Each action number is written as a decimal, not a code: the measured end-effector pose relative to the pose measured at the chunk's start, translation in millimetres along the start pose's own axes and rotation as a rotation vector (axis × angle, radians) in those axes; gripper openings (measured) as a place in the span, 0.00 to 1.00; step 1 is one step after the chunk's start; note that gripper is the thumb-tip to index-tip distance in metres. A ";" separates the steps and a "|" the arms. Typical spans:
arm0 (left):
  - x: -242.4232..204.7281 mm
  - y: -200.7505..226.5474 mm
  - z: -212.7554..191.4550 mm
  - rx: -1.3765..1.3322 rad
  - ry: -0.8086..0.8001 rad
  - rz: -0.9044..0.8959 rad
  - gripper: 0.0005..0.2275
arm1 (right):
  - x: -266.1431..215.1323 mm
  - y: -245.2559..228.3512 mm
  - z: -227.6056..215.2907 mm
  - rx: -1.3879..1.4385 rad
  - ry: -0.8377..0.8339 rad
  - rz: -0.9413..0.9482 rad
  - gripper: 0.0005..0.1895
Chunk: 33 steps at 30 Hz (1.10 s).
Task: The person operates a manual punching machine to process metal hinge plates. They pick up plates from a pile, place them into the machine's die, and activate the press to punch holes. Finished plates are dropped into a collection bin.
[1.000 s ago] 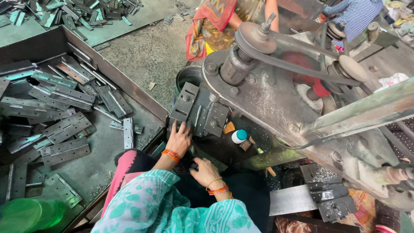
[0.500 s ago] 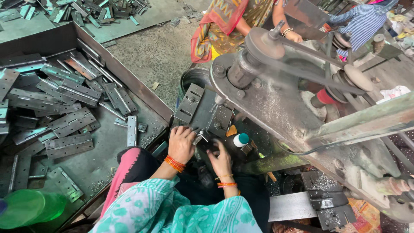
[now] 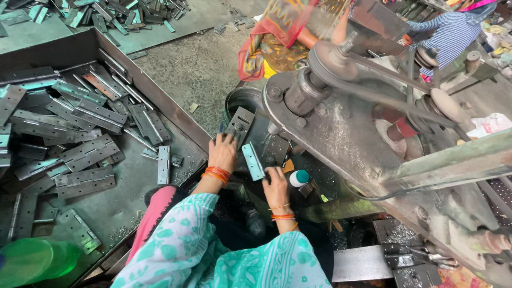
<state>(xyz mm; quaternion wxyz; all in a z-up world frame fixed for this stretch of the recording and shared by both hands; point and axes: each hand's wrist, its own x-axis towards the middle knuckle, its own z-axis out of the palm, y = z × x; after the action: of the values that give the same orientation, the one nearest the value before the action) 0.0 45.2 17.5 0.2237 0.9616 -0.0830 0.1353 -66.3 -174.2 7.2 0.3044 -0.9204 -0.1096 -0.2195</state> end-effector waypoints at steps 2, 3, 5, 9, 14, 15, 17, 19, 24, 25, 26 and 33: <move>-13.1 7.2 -4.4 0.022 -0.101 0.042 0.21 | 6.0 -11.7 16.5 -0.023 -0.106 -0.044 0.20; -21.6 13.0 -3.4 0.049 -0.163 0.069 0.21 | 7.2 -16.5 24.5 -0.028 -0.143 -0.050 0.22; -36.6 21.8 -0.1 0.065 -0.243 0.093 0.24 | 7.1 -23.5 32.3 -0.023 -0.193 -0.080 0.25; -40.7 27.4 4.1 0.199 -0.296 0.142 0.24 | 2.1 -36.9 14.9 -0.047 -0.307 -0.072 0.27; -21.2 25.0 16.7 0.284 -0.366 0.190 0.18 | -59.1 -61.4 -15.3 -0.211 -0.661 0.131 0.32; -17.3 23.3 19.3 0.297 -0.374 0.196 0.19 | -75.1 -66.8 -12.6 -0.223 -0.686 0.187 0.33; -11.3 20.5 24.2 0.292 -0.359 0.195 0.19 | -105.3 -73.0 -2.0 -0.233 -0.704 0.280 0.33; -7.4 17.3 27.4 0.260 -0.312 0.181 0.17 | -127.8 -72.8 13.2 -0.228 -0.691 0.355 0.31; -20.5 13.0 24.5 0.252 -0.272 0.177 0.18 | -146.2 -68.1 25.5 -0.180 -0.592 0.317 0.31; -21.4 16.1 24.4 0.247 -0.265 0.173 0.18 | -139.8 -66.2 20.6 -0.184 -0.608 0.329 0.31; -22.1 18.6 24.4 0.238 -0.254 0.164 0.17 | -132.7 -65.9 13.7 -0.171 -0.597 0.302 0.30; 4.9 28.5 38.0 0.261 -0.242 0.130 0.15 | -87.4 -69.8 -7.4 -0.241 -0.625 0.285 0.26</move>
<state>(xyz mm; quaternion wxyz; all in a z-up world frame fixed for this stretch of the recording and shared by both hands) 6.8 2.2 -2.3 0.0761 0.9844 -0.1529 0.0426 -169.1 -129.5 7.2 0.1729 -0.9784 -0.0412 0.1057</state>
